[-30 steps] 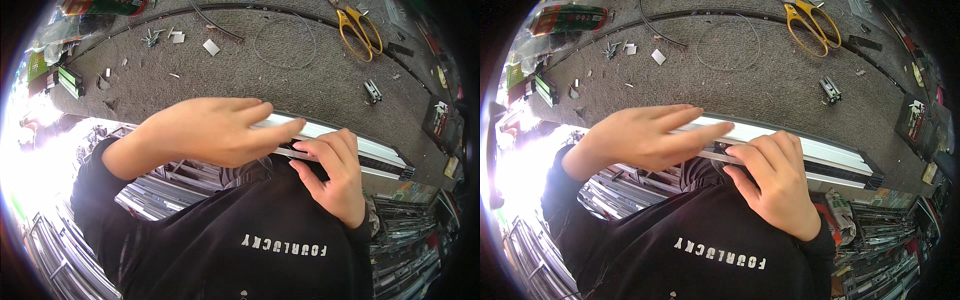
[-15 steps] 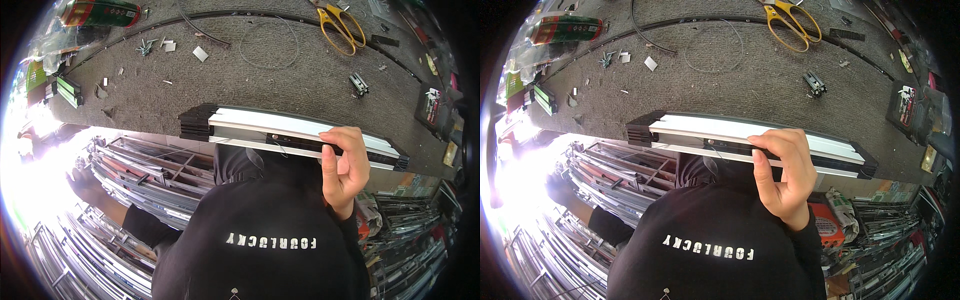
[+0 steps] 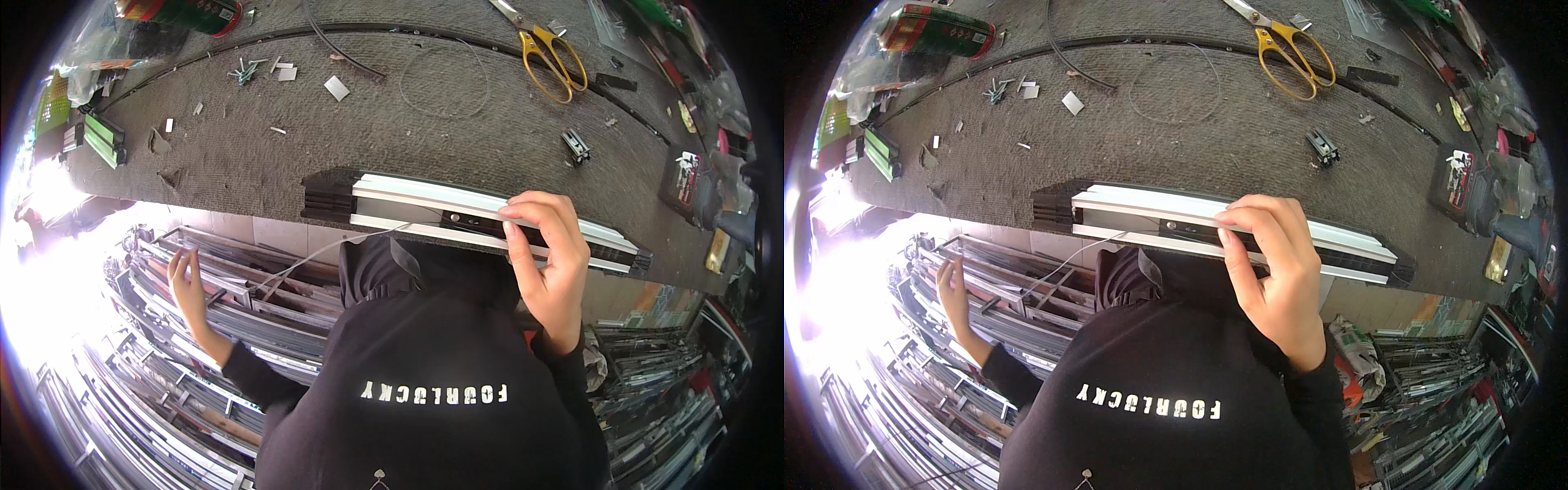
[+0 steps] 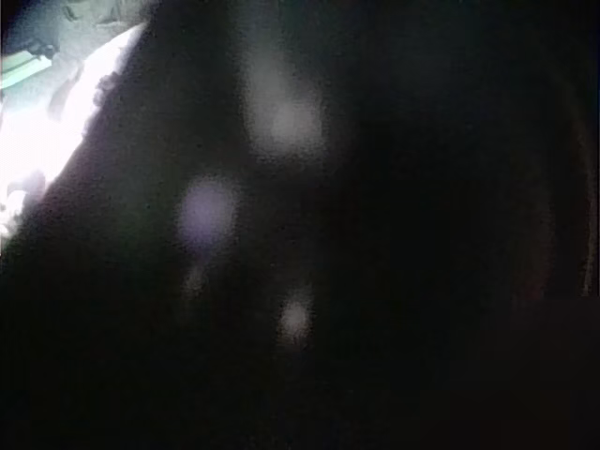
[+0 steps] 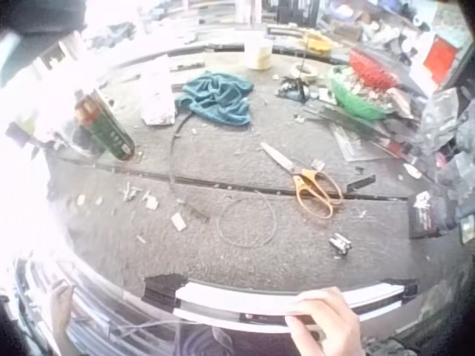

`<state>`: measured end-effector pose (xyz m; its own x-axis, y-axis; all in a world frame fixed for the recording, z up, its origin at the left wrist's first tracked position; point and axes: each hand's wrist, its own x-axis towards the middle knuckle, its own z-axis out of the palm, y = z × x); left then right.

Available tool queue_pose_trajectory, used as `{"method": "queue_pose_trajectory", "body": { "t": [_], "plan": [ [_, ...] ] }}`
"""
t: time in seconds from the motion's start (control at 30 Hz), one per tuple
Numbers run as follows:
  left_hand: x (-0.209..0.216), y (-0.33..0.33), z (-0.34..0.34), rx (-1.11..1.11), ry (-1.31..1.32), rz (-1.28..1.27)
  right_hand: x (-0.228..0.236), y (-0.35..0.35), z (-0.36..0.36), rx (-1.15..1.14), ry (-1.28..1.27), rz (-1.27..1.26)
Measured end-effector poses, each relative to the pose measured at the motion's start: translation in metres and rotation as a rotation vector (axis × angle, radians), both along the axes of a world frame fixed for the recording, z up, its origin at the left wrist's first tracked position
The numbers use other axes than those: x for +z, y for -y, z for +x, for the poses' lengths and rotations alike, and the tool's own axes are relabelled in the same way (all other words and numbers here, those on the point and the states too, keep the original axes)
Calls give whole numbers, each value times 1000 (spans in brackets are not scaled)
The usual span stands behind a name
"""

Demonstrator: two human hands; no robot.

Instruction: The person assembles a window component by attaching black plastic end caps to a white aluminum frame and threading a thin wire through the frame's channel. The person then secures the wire with a small black plastic clip.

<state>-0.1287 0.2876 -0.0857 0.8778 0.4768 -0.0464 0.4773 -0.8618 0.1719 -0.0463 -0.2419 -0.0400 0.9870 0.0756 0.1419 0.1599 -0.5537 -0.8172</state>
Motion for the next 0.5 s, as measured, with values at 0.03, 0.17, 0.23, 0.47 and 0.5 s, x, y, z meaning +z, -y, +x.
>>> {"method": "queue_pose_trajectory", "body": {
  "t": [0.03, 0.17, 0.23, 0.47, 0.5],
  "plan": [
    [7, 44, 14, -89, 63, -291, 2, 0, -1, 6, -14, -4],
    [37, 196, 54, -618, -97, -614, 12, 3, 0, 56, -87, -61],
    [49, 232, 71, -686, -126, -743, 18, 2, 4, 102, -86, -124],
    [61, 269, 71, -682, -144, -740, 34, -3, 21, 489, 198, -733],
    [59, 275, 67, -696, -133, -614, 29, -9, 22, 489, 250, -757]
  ]
}}
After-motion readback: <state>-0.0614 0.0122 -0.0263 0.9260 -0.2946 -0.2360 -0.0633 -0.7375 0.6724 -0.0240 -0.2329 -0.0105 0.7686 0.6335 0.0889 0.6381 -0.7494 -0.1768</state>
